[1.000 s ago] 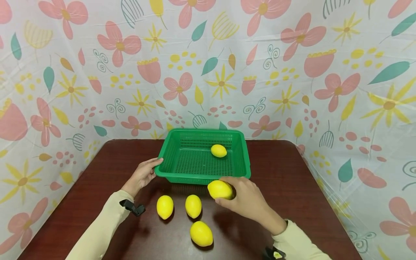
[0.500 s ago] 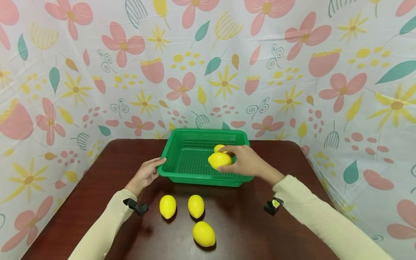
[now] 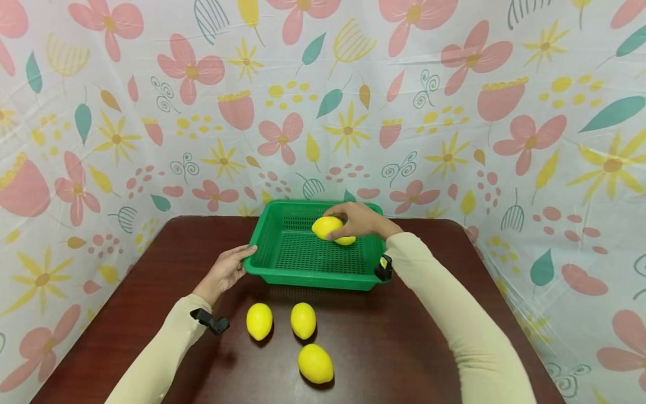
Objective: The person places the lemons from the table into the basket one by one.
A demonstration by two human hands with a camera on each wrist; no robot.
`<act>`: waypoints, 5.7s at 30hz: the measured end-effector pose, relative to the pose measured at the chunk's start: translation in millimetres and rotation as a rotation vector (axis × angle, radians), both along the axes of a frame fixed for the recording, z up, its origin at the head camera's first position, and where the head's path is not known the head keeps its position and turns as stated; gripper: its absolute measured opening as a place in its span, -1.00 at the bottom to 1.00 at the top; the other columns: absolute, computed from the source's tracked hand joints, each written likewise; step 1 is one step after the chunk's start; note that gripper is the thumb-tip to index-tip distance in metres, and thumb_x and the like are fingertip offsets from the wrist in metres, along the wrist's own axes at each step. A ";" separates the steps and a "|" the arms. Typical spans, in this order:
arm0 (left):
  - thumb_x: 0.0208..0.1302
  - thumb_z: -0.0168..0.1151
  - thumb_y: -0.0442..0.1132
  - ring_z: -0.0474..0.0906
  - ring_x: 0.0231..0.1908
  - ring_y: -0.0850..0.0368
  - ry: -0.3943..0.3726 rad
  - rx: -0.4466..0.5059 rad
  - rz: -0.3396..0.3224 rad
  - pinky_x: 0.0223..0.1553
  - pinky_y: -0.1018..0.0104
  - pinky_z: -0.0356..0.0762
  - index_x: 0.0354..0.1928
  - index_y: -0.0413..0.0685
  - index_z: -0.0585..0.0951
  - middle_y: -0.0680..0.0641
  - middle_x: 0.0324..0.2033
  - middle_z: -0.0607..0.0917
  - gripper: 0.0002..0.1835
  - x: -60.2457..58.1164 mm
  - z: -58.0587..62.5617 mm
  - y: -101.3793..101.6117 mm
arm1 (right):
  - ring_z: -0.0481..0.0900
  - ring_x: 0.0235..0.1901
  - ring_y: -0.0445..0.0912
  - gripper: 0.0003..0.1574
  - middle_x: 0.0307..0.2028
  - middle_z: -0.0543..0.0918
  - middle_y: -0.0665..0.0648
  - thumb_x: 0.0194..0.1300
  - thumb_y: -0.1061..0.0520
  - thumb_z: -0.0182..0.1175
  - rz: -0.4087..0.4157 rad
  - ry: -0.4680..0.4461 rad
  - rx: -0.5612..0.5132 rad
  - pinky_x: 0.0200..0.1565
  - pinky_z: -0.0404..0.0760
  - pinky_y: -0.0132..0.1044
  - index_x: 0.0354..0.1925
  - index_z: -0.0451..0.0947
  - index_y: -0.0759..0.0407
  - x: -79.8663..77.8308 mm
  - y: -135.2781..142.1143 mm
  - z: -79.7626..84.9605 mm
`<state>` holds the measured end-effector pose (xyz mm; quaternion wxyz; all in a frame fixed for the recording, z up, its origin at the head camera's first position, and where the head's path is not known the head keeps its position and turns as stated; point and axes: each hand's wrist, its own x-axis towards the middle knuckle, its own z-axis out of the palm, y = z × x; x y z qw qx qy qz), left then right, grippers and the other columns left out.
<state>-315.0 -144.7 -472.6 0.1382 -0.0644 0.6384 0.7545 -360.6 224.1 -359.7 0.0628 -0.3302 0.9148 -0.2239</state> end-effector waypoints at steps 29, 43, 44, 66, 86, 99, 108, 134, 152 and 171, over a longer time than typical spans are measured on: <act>0.45 0.31 -0.07 0.43 -0.49 0.30 0.006 0.023 0.009 -0.31 0.42 0.41 0.43 -0.14 0.44 0.13 -0.44 0.62 -0.39 2.4 -0.7 0.7 | 0.62 -0.01 0.06 -0.23 0.14 0.65 0.23 0.20 -0.10 0.52 -0.260 -0.113 -0.025 -0.01 0.62 -0.02 0.32 0.56 0.05 -73.1 -39.3 -83.0; 0.45 0.31 -0.08 0.42 -0.52 0.32 0.008 0.050 -0.005 -0.34 0.45 0.41 0.43 -0.17 0.43 0.13 -0.48 0.61 -0.39 -0.2 -2.3 0.4 | 0.48 0.03 0.11 -0.24 0.15 0.62 0.19 0.15 -0.14 0.55 -0.312 -0.056 0.140 0.03 0.54 0.03 0.28 0.61 -0.01 -78.8 -51.5 -96.1; 0.45 0.31 -0.08 0.42 -0.52 0.33 0.008 0.052 -0.004 -0.34 0.46 0.42 0.43 -0.17 0.43 0.13 -0.48 0.61 -0.39 -0.2 -2.4 0.4 | 0.46 0.03 0.11 -0.26 0.14 0.62 0.18 0.15 -0.14 0.55 -0.316 -0.050 0.147 0.03 0.54 0.04 0.27 0.62 -0.01 -78.2 -51.8 -96.9; 0.44 0.33 -0.06 0.47 -0.45 0.29 0.001 0.038 0.018 -0.31 0.44 0.48 0.42 -0.14 0.46 0.12 -0.40 0.64 -0.40 -1.0 -0.9 1.6 | 0.68 0.01 0.12 -0.38 0.03 0.72 0.26 0.39 -0.16 0.32 -0.262 0.034 -0.050 0.04 0.64 0.10 0.25 0.59 0.16 -54.0 -39.4 -34.6; 0.48 0.28 -0.07 0.40 -0.50 0.33 -0.001 0.049 0.003 -0.26 0.43 0.40 0.51 -0.11 0.34 0.15 -0.42 0.60 -0.34 3.8 -3.1 -1.4 | 0.69 -0.05 -0.01 -0.46 -0.06 0.77 0.05 0.35 -0.24 0.34 -0.281 0.168 -0.255 -0.03 0.65 0.00 0.11 0.69 0.07 141.9 -50.6 -34.6; 0.48 0.28 -0.07 0.43 -0.48 0.33 -0.004 0.064 -0.012 -0.32 0.49 0.43 0.50 -0.13 0.35 0.16 -0.43 0.60 -0.35 2.3 -4.0 0.4 | 0.57 -0.16 -0.23 -0.52 -0.12 0.71 -0.22 0.18 -0.28 0.47 -0.323 0.186 -0.189 -0.17 0.61 -0.24 -0.01 0.73 -0.12 210.4 -44.9 -83.8; 0.50 0.26 -0.09 0.45 -0.47 0.33 -0.004 0.073 -0.009 -0.30 0.49 0.46 0.50 -0.14 0.34 0.15 -0.42 0.61 -0.35 2.2 -5.2 -1.0 | 0.56 -0.10 -0.19 -0.26 -0.04 0.74 -0.10 0.17 -0.52 0.35 -0.287 0.103 -0.106 -0.19 0.63 -0.19 0.05 0.72 -0.05 230.8 -53.9 -111.4; 0.48 0.27 -0.06 0.45 -0.45 0.33 -0.005 0.062 0.004 -0.27 0.46 0.46 0.49 -0.12 0.36 0.15 -0.37 0.62 -0.35 1.7 -2.3 0.8 | 0.37 -0.34 -0.31 -0.38 -0.25 0.64 -0.30 0.06 -0.43 0.47 -0.291 -0.036 -0.100 -0.40 0.36 -0.33 0.02 0.69 -0.21 249.8 -55.4 -136.5; 0.48 0.28 -0.08 0.53 -0.40 0.34 0.001 0.095 -0.001 -0.28 0.51 0.55 0.48 -0.17 0.37 0.12 -0.30 0.66 -0.36 1.5 -4.5 1.2 | 0.47 -0.26 -0.34 -0.31 -0.10 0.69 -0.27 0.07 -0.46 0.47 -0.317 0.064 -0.171 -0.31 0.49 -0.37 0.07 0.71 -0.18 248.7 -35.3 -95.1; 0.47 0.29 -0.08 0.46 -0.46 0.32 -0.011 0.088 0.019 -0.31 0.48 0.48 0.48 -0.12 0.37 0.13 -0.36 0.63 -0.36 2.4 -4.0 0.6 | 0.57 -0.24 -0.26 -0.28 -0.16 0.72 -0.18 0.14 -0.36 0.47 -0.162 0.145 -0.097 -0.25 0.57 -0.31 0.16 0.68 -0.06 154.2 4.1 9.7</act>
